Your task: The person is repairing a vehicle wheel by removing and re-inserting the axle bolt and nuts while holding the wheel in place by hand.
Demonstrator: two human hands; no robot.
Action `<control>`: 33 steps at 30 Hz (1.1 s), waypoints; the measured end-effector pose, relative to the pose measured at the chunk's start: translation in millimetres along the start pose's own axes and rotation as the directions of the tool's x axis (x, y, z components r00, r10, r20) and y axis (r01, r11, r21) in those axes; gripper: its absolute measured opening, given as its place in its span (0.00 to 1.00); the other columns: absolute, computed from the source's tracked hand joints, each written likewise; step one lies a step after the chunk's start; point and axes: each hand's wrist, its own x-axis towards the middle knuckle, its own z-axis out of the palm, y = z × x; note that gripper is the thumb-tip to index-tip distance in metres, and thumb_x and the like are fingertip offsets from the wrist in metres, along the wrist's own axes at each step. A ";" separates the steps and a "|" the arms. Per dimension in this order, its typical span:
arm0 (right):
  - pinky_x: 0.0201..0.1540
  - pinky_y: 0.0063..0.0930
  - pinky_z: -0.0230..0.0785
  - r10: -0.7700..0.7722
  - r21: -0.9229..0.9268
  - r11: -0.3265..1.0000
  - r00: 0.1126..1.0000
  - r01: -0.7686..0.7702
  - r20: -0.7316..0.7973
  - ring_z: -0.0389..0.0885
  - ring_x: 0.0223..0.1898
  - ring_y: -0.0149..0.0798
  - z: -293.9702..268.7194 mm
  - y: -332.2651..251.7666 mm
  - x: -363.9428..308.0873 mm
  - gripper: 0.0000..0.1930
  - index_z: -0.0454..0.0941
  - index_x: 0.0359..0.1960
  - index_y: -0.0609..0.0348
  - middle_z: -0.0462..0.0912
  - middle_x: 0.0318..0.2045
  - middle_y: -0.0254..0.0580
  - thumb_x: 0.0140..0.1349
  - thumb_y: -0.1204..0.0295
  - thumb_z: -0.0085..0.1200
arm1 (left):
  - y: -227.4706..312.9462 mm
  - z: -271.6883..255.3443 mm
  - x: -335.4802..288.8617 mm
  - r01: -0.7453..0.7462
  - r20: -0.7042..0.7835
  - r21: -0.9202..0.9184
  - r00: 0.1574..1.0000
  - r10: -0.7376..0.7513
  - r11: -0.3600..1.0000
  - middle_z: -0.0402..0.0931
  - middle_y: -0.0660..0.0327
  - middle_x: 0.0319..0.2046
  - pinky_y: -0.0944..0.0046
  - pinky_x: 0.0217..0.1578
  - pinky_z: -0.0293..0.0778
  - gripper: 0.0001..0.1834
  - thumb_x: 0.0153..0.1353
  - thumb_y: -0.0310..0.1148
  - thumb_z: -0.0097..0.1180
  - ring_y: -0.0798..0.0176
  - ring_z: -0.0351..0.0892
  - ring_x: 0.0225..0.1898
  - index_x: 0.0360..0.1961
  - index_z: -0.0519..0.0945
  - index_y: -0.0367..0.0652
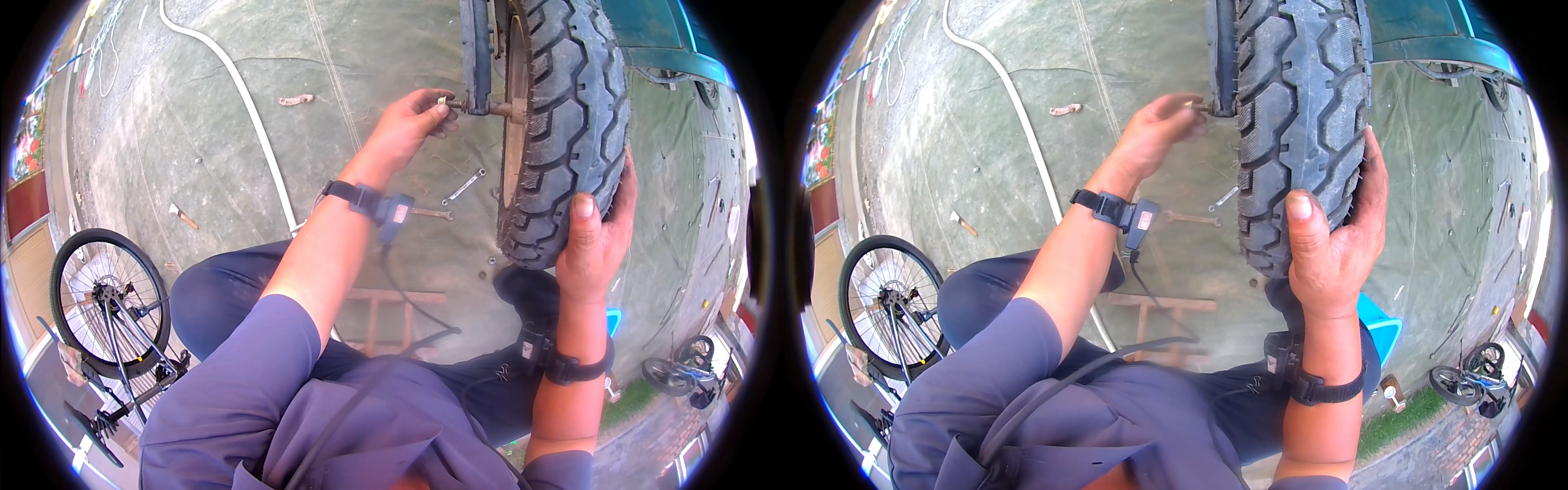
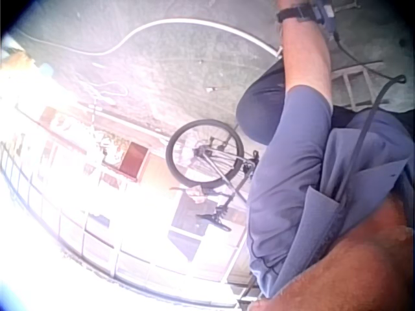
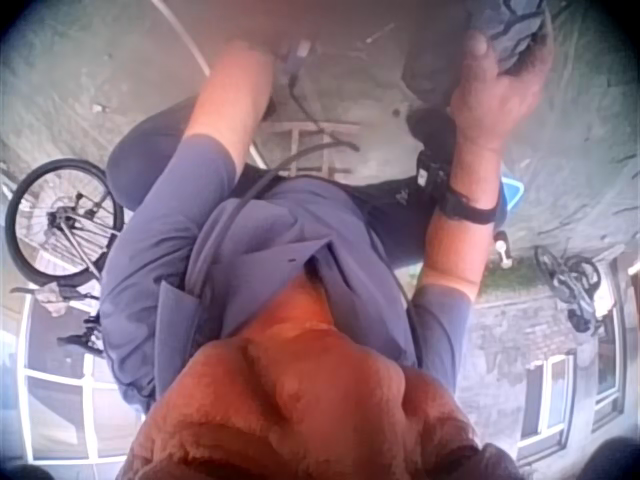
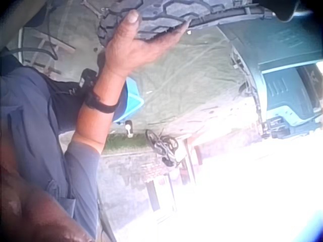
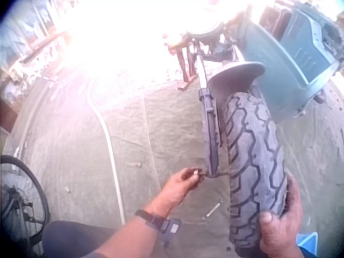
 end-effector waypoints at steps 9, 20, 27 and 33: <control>0.65 0.37 0.57 0.015 0.021 1.000 1.000 -0.015 0.001 0.68 0.61 0.46 0.6 -0.5 0.2 0.47 0.60 0.64 0.75 0.70 0.59 0.57 0.54 0.48 0.62 | 8.4 3.0 5.6 0.172 -0.079 0.082 0.983 -0.166 0.982 0.76 0.65 0.27 0.69 0.29 0.69 0.21 0.68 0.48 0.52 0.70 0.72 0.27 0.36 0.80 0.38; 0.65 0.36 0.56 0.029 0.063 0.998 1.000 -0.028 -0.006 0.68 0.61 0.45 3.6 -4.6 0.7 0.46 0.60 0.64 0.75 0.70 0.59 0.57 0.54 0.50 0.64 | 12.3 4.8 8.1 0.091 -0.166 0.113 0.983 -0.072 0.989 0.79 0.62 0.33 0.67 0.34 0.72 0.20 0.66 0.43 0.56 0.69 0.76 0.31 0.48 0.76 0.36; 0.65 0.36 0.57 0.013 0.065 0.998 1.000 -0.013 -0.009 0.69 0.60 0.44 3.1 -3.2 1.1 0.46 0.60 0.64 0.75 0.70 0.59 0.56 0.54 0.50 0.64 | 13.6 -3.2 -2.2 0.042 -0.046 0.091 0.998 -0.038 0.995 0.81 0.60 0.40 0.69 0.38 0.71 0.19 0.65 0.36 0.57 0.69 0.77 0.35 0.52 0.76 0.36; 0.65 0.36 0.57 0.006 0.016 1.000 1.000 -0.006 -0.009 0.68 0.60 0.44 2.7 -4.7 1.3 0.46 0.60 0.64 0.75 0.71 0.59 0.57 0.54 0.50 0.64 | 14.8 -7.7 1.2 0.142 -0.065 0.158 0.989 -0.134 0.977 0.79 0.63 0.34 0.69 0.33 0.69 0.17 0.67 0.42 0.55 0.70 0.73 0.31 0.45 0.79 0.37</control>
